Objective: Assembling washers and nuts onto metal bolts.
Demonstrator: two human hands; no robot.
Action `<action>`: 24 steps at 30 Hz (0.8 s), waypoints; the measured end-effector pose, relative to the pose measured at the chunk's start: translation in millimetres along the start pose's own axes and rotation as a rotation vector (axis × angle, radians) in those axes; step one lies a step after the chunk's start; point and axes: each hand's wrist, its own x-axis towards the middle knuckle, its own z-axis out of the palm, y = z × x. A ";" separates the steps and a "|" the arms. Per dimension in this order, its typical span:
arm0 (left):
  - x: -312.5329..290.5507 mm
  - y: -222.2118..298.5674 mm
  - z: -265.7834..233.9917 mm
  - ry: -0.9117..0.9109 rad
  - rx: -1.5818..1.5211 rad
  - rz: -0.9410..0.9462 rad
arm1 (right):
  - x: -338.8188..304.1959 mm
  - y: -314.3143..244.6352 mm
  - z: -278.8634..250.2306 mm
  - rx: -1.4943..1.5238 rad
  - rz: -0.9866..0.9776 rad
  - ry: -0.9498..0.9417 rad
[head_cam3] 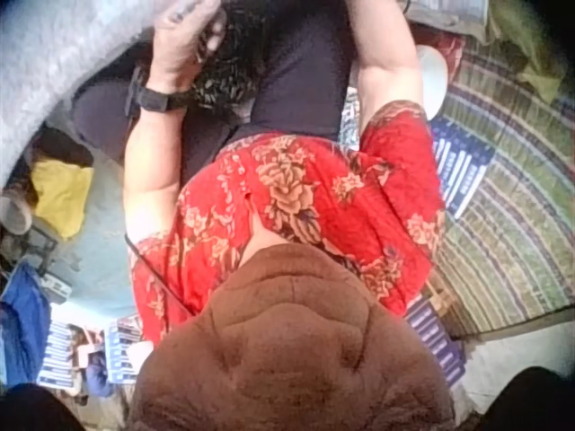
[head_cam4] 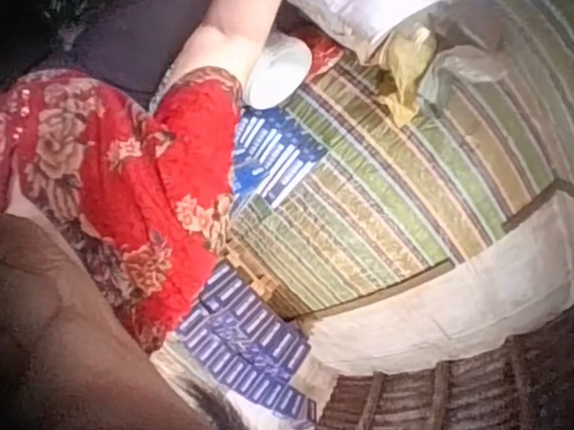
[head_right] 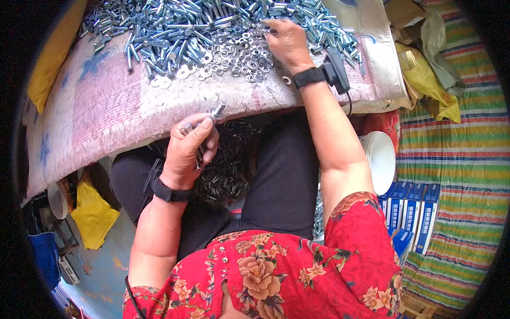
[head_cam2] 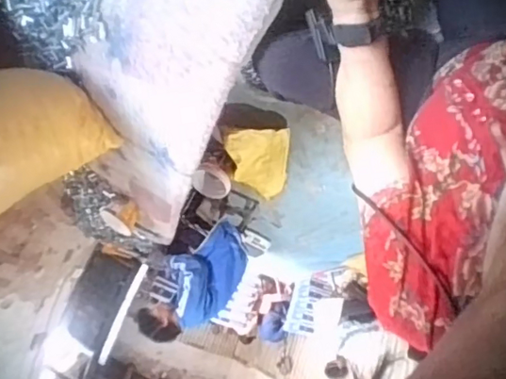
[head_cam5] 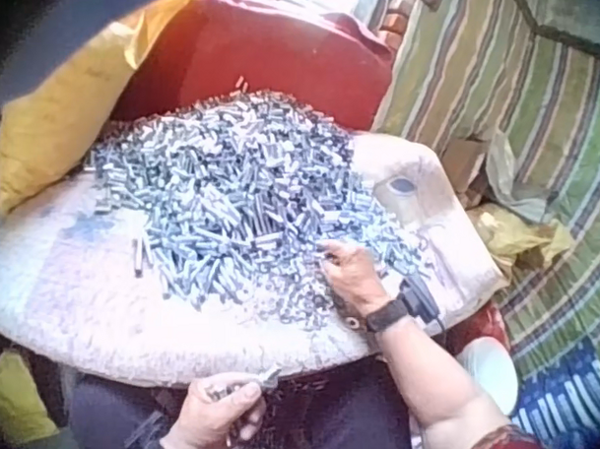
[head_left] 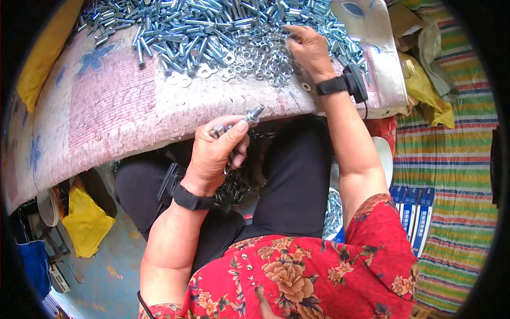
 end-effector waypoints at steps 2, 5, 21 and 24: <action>-0.4 0.5 0.4 0.012 0.001 -0.015 | 1.8 7.7 11.0 -0.157 -0.089 -0.009; 1.4 -0.6 -2.5 -0.002 -0.042 -0.027 | 0.6 12.3 16.8 -0.166 -0.072 -0.016; -1.8 0.7 1.3 -0.036 -0.043 -0.022 | -97.4 -143.0 -41.1 0.587 0.000 0.153; -3.9 0.6 0.1 -0.040 -0.029 -0.020 | -103.0 -145.6 -42.6 0.560 -0.012 0.158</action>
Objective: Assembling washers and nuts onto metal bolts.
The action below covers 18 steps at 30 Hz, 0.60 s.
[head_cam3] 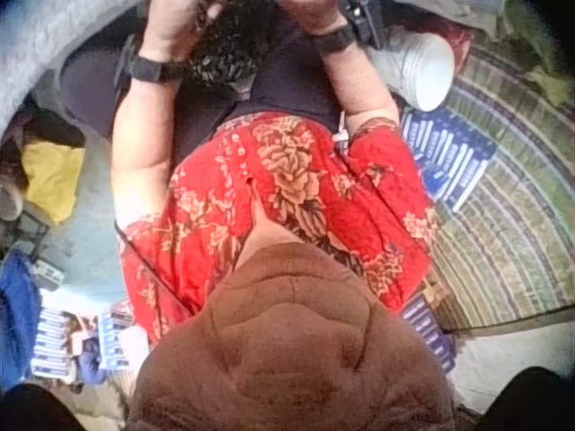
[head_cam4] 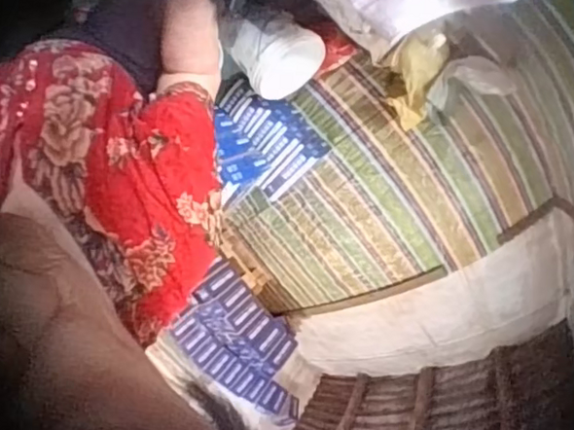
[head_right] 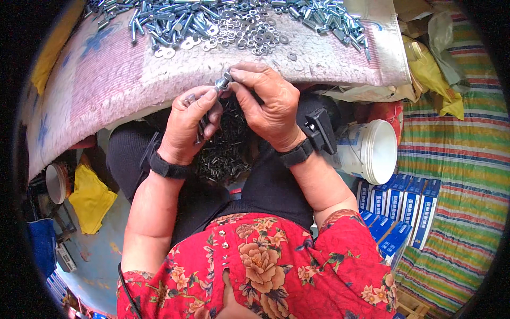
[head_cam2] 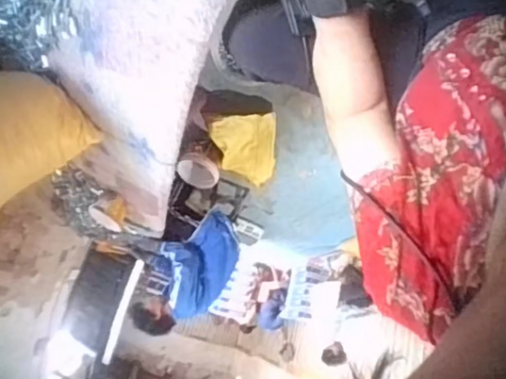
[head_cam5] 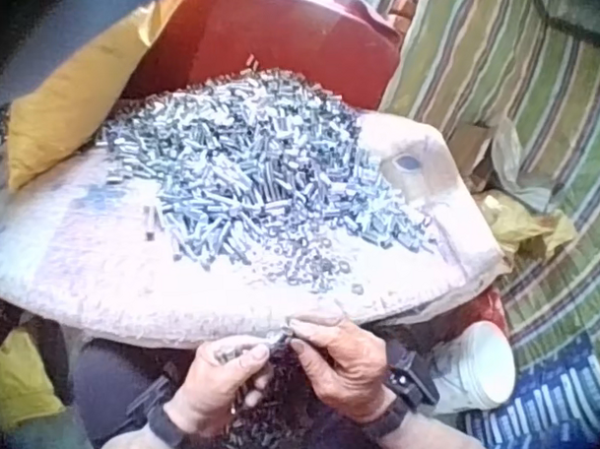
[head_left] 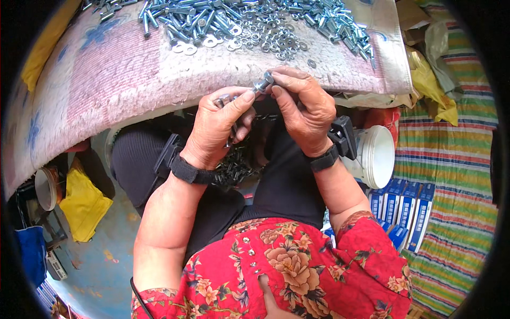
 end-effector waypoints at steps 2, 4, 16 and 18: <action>-1.5 0.3 -0.9 0.000 0.040 0.002 | 0.9 -2.4 -3.0 0.044 0.079 -0.015; -3.6 3.2 -1.8 -0.012 0.063 0.007 | 8.3 -4.0 -12.2 0.133 0.128 -0.144; -8.8 8.0 -4.6 -0.126 0.141 0.043 | 29.8 -30.1 -32.2 0.091 0.268 -0.481; -10.5 10.1 -4.1 -0.148 0.110 0.025 | 32.7 -23.3 -34.8 0.095 0.127 -0.522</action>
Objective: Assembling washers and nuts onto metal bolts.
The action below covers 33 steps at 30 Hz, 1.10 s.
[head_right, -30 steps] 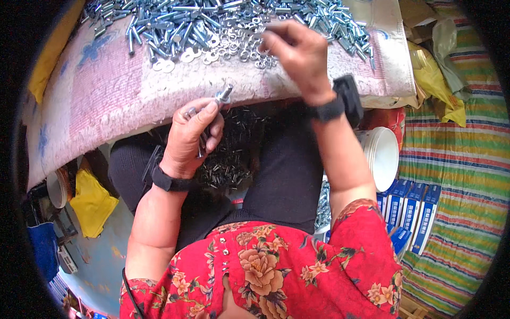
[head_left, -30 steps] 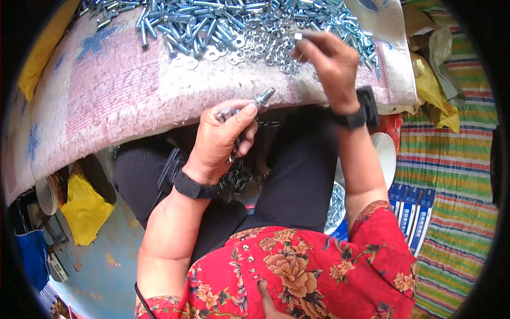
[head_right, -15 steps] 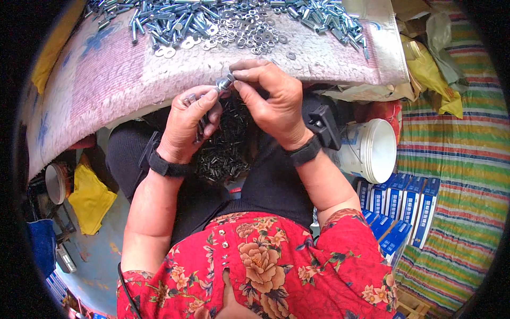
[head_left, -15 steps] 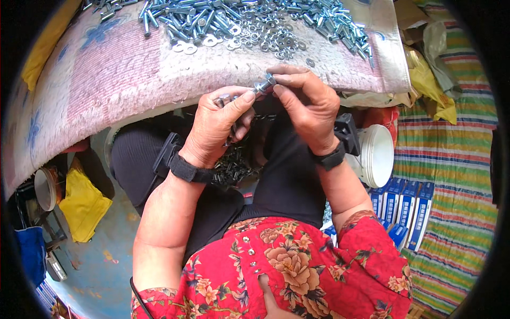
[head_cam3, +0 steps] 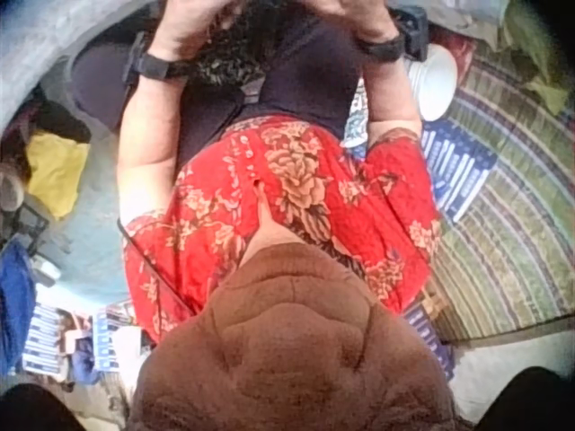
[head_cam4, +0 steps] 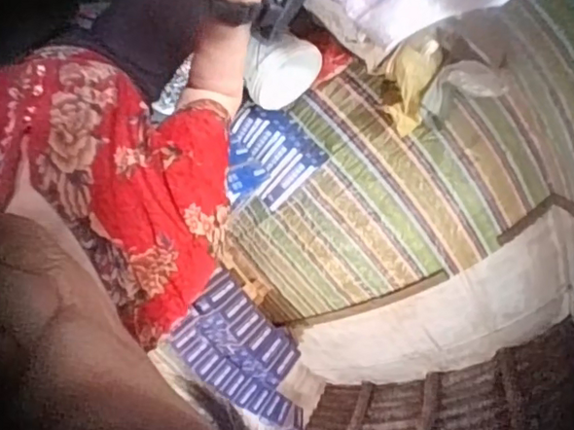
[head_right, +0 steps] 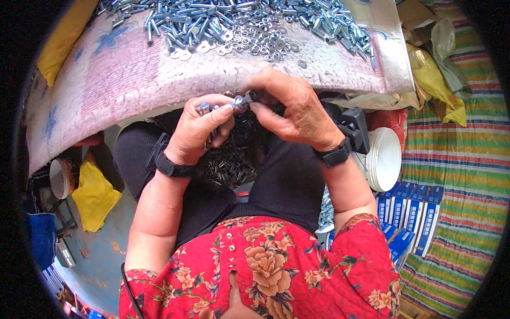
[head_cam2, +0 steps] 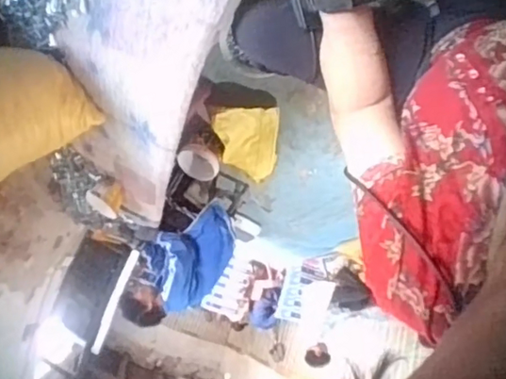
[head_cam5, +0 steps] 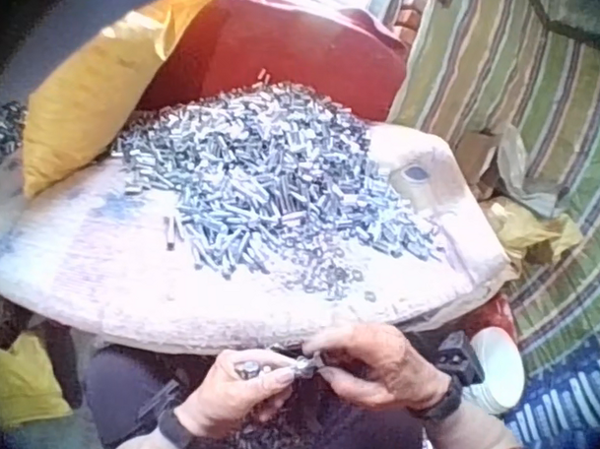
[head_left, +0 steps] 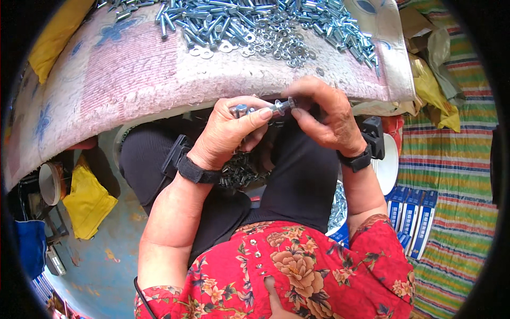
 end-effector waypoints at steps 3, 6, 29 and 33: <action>-0.6 0.3 -1.5 -0.048 -0.029 -0.059 | 2.8 -4.2 -7.3 -0.049 -0.148 -0.082; -1.9 0.7 -1.5 -0.070 -0.029 -0.114 | 0.7 -6.4 -11.2 -0.112 -0.240 -0.138; 0.6 -1.8 1.4 0.014 0.165 -0.014 | -15.3 15.7 12.7 -0.311 -0.083 0.091; 1.2 -3.8 3.9 0.009 0.224 0.036 | -18.8 17.4 25.6 0.073 0.148 0.222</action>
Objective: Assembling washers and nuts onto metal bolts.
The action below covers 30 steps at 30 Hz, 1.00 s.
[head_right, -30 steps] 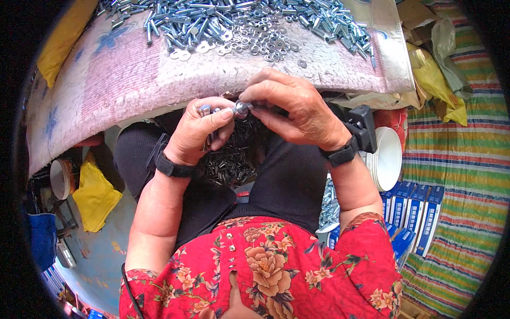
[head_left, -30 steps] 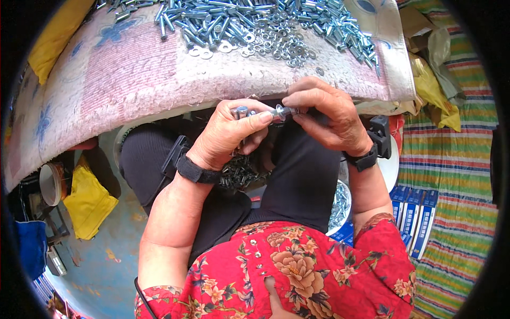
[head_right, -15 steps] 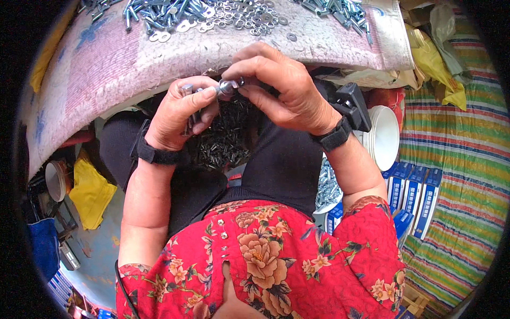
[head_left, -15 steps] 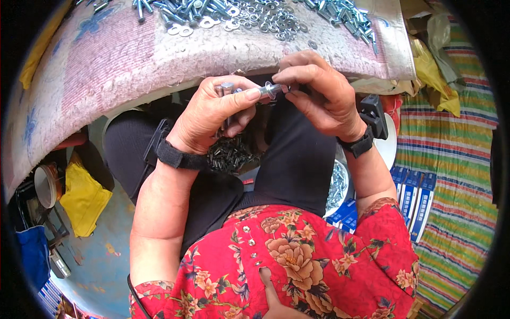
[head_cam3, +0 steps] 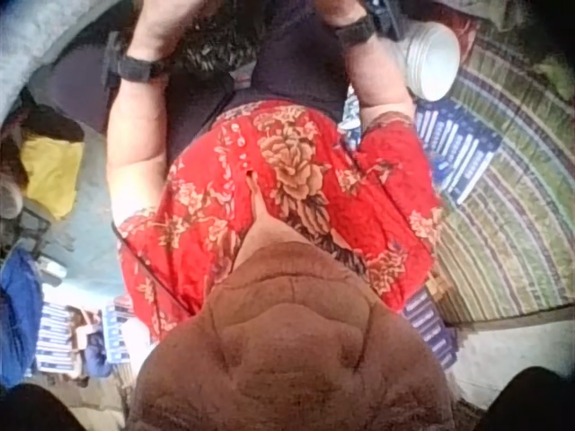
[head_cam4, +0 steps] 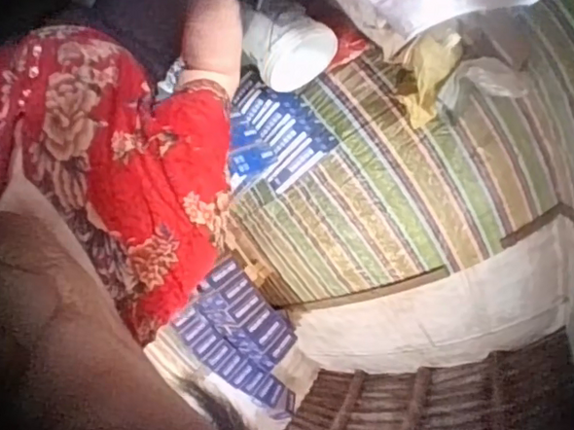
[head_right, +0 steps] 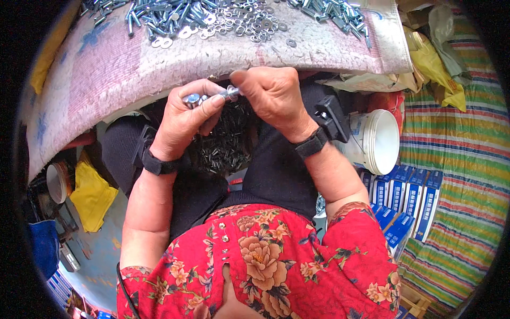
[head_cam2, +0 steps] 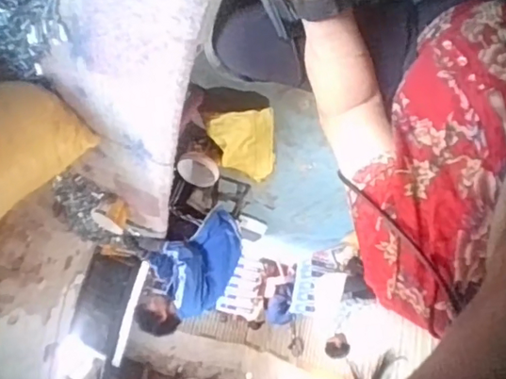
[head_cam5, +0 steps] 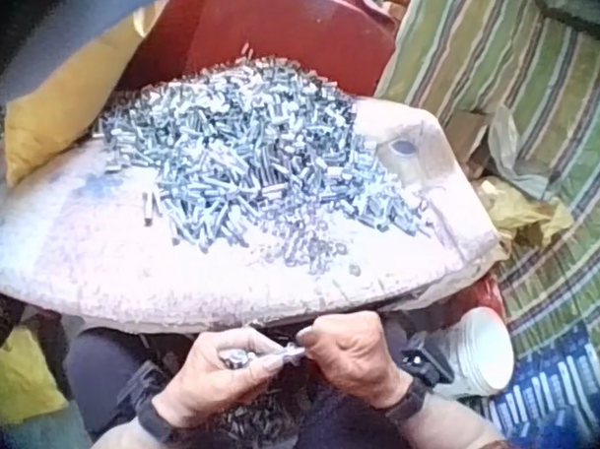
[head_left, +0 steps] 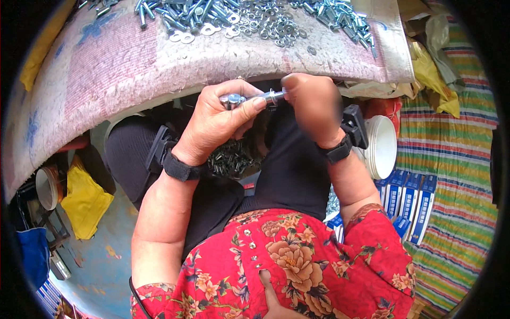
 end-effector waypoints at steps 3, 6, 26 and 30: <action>-2.3 1.8 1.8 -0.065 -0.037 0.049 | 9.5 14.0 3.3 0.429 0.027 0.246; -2.6 2.0 2.6 -0.123 -0.091 0.042 | 39.0 13.1 17.8 0.412 -0.191 0.592; 1.7 -2.0 -3.9 0.004 -0.204 -0.087 | -8.9 -3.3 4.3 -0.188 -0.077 0.020; 5.9 0.5 -11.2 -0.009 -0.457 -0.018 | -18.9 14.7 1.6 -0.044 0.030 0.215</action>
